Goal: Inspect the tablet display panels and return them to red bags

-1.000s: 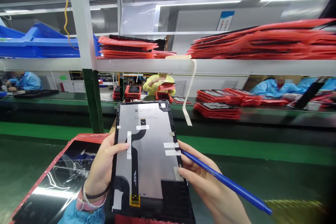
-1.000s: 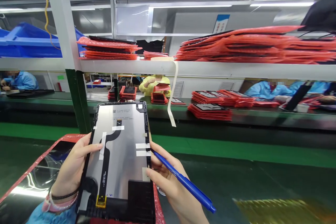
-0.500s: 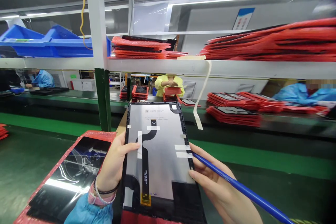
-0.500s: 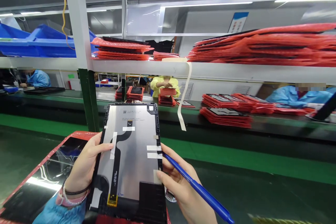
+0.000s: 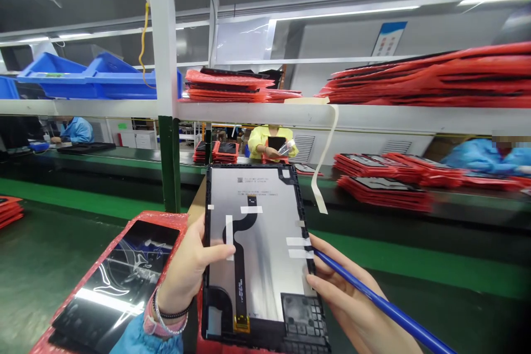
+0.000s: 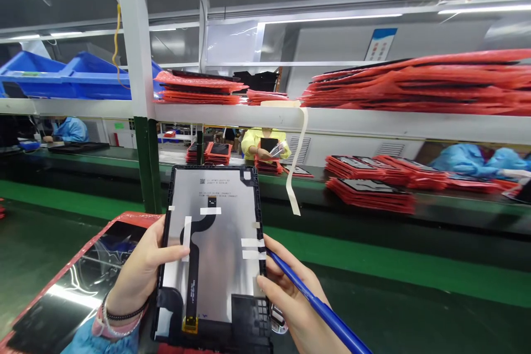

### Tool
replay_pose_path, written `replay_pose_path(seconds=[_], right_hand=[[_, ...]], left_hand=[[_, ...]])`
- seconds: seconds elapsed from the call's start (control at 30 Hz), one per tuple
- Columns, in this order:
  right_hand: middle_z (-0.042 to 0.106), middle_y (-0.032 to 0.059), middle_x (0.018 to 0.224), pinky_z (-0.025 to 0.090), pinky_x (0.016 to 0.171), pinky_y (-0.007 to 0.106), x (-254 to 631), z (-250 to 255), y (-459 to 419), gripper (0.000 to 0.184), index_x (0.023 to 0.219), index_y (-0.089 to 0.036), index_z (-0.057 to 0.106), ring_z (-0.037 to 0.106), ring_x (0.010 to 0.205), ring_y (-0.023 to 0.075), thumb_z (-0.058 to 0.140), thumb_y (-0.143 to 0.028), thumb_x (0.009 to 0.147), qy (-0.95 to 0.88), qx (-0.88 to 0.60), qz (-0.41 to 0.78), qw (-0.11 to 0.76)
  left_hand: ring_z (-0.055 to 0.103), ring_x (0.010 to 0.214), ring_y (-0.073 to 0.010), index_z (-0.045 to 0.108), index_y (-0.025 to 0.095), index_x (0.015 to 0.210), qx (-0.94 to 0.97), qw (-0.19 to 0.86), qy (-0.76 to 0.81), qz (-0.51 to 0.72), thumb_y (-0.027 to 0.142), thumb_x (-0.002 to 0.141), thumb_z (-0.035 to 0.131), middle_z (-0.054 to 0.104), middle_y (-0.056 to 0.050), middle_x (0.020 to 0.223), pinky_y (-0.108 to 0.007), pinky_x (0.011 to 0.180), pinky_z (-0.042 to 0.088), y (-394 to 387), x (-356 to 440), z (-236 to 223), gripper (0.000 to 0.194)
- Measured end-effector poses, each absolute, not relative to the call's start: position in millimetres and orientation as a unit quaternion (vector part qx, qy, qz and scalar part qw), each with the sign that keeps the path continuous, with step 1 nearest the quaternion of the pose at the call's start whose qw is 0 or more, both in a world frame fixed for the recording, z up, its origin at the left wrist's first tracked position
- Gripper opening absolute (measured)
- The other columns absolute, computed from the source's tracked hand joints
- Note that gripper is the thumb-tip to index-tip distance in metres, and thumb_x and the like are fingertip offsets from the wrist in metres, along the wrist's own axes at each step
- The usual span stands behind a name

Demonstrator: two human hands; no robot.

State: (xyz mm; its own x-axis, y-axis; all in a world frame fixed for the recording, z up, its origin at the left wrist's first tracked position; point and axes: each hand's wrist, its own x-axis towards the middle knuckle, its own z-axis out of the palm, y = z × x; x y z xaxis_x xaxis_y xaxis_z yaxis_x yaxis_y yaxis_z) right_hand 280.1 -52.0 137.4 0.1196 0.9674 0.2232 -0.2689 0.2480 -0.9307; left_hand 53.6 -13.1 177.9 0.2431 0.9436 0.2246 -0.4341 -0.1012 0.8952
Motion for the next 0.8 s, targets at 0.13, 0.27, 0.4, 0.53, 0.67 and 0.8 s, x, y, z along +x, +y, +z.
replay_pose_path(seconds=[0.13, 0.27, 0.4, 0.53, 0.67, 0.8], right_hand=[[0.076, 0.0018, 0.087, 0.056, 0.074, 0.022, 281, 136, -53, 0.046, 0.112, -0.035, 0.071, 0.070, 0.083, 0.0181, 0.084, -0.028, 0.068, -0.453, -0.391, 0.482, 0.640], [0.076, 0.0035, 0.087, 0.059, 0.073, 0.027, 275, 142, -59, 0.045, 0.111, -0.033, 0.072, 0.071, 0.080, 0.0207, 0.083, -0.030, 0.068, -0.457, -0.393, 0.461, 0.652], [0.077, 0.0076, 0.093, 0.061, 0.073, 0.034, 271, 146, -63, 0.046, 0.113, -0.028, 0.072, 0.071, 0.087, 0.0274, 0.082, -0.031, 0.068, -0.470, -0.427, 0.411, 0.654], [0.077, 0.0061, 0.092, 0.060, 0.074, 0.031, 275, 144, -58, 0.046, 0.111, -0.030, 0.072, 0.072, 0.088, 0.0258, 0.083, -0.033, 0.067, -0.470, -0.410, 0.443, 0.644], [0.076, 0.0050, 0.083, 0.059, 0.073, 0.029, 280, 139, -51, 0.046, 0.109, -0.029, 0.073, 0.072, 0.079, 0.0219, 0.085, -0.030, 0.064, -0.462, -0.399, 0.455, 0.648], [0.077, 0.0062, 0.084, 0.059, 0.070, 0.029, 277, 140, -52, 0.050, 0.109, -0.027, 0.073, 0.072, 0.083, 0.0251, 0.085, -0.038, 0.062, -0.459, -0.425, 0.419, 0.658]], left_hand=[[0.062, 0.068, -0.0127, 0.068, 0.021, 0.102, 0.509, 0.604, 0.261, 0.555, 0.012, 0.057, 0.083, 0.071, 0.003, 0.079, -0.021, 0.065, 0.050, -15, 52, 178, 0.048], [0.060, 0.064, -0.0123, 0.067, 0.021, 0.105, 0.507, 0.599, 0.272, 0.558, 0.013, 0.059, 0.080, 0.071, 0.002, 0.082, -0.022, 0.063, 0.049, -15, 52, 177, 0.049], [0.057, 0.064, -0.0112, 0.068, 0.020, 0.100, 0.513, 0.591, 0.266, 0.562, 0.012, 0.059, 0.079, 0.067, 0.003, 0.076, -0.020, 0.061, 0.047, -14, 53, 177, 0.043], [0.053, 0.063, -0.0097, 0.068, 0.017, 0.096, 0.526, 0.581, 0.264, 0.562, 0.014, 0.058, 0.079, 0.065, 0.002, 0.077, -0.020, 0.059, 0.044, -11, 52, 176, 0.040], [0.049, 0.060, -0.0095, 0.066, 0.017, 0.098, 0.530, 0.578, 0.284, 0.551, 0.016, 0.058, 0.077, 0.058, 0.004, 0.072, -0.021, 0.058, 0.041, -9, 51, 173, 0.042], [0.048, 0.060, -0.0100, 0.064, 0.018, 0.099, 0.536, 0.569, 0.286, 0.554, 0.015, 0.058, 0.075, 0.057, 0.003, 0.072, -0.021, 0.056, 0.039, -9, 50, 172, 0.042]])
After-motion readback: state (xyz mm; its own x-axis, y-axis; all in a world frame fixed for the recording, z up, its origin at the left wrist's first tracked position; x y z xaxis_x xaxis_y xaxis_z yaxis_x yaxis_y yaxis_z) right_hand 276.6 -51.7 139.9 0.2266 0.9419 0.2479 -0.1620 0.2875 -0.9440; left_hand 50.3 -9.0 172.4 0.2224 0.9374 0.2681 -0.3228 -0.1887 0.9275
